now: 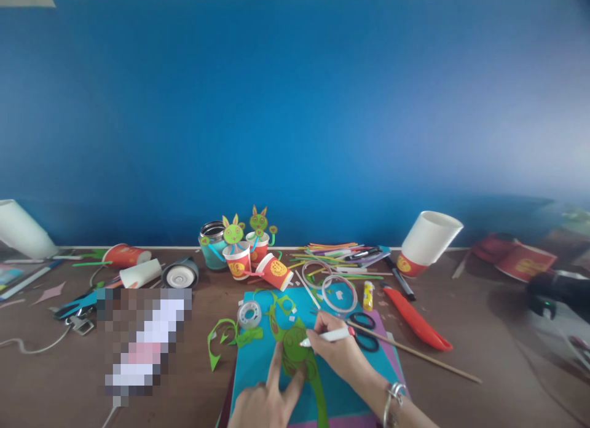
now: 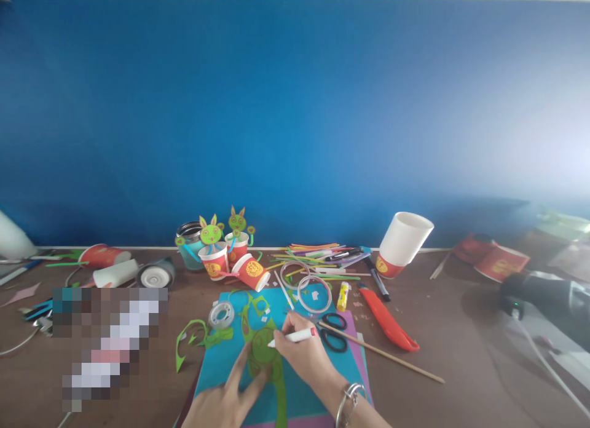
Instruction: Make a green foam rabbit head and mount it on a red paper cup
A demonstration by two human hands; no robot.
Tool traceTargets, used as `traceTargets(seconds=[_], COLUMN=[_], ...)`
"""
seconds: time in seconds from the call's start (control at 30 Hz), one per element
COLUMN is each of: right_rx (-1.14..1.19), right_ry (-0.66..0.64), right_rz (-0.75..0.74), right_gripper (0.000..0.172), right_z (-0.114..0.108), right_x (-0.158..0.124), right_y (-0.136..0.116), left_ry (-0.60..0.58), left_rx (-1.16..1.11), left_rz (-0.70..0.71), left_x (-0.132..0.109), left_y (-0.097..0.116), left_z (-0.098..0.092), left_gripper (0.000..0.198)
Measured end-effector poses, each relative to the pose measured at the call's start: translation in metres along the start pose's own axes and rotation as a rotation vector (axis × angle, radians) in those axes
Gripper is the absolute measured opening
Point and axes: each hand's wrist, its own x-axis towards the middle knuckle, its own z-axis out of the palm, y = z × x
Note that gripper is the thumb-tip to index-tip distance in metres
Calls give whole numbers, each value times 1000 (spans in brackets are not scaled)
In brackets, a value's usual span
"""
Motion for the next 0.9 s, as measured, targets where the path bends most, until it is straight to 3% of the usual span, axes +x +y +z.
traceTargets(seconds=[0.23, 0.9], right_rx=[-75, -86], right_ry=[-18, -2], right_rz=[18, -18], right_gripper=[20, 22], right_z=[1, 1], right_x=[-3, -2], right_y=[-4, -5], left_ry=[6, -3], left_rx=[-38, -9], left_rz=[64, 48], left_x=[1, 0], left_y=[-5, -3], left_z=[3, 6], left_gripper=[53, 59])
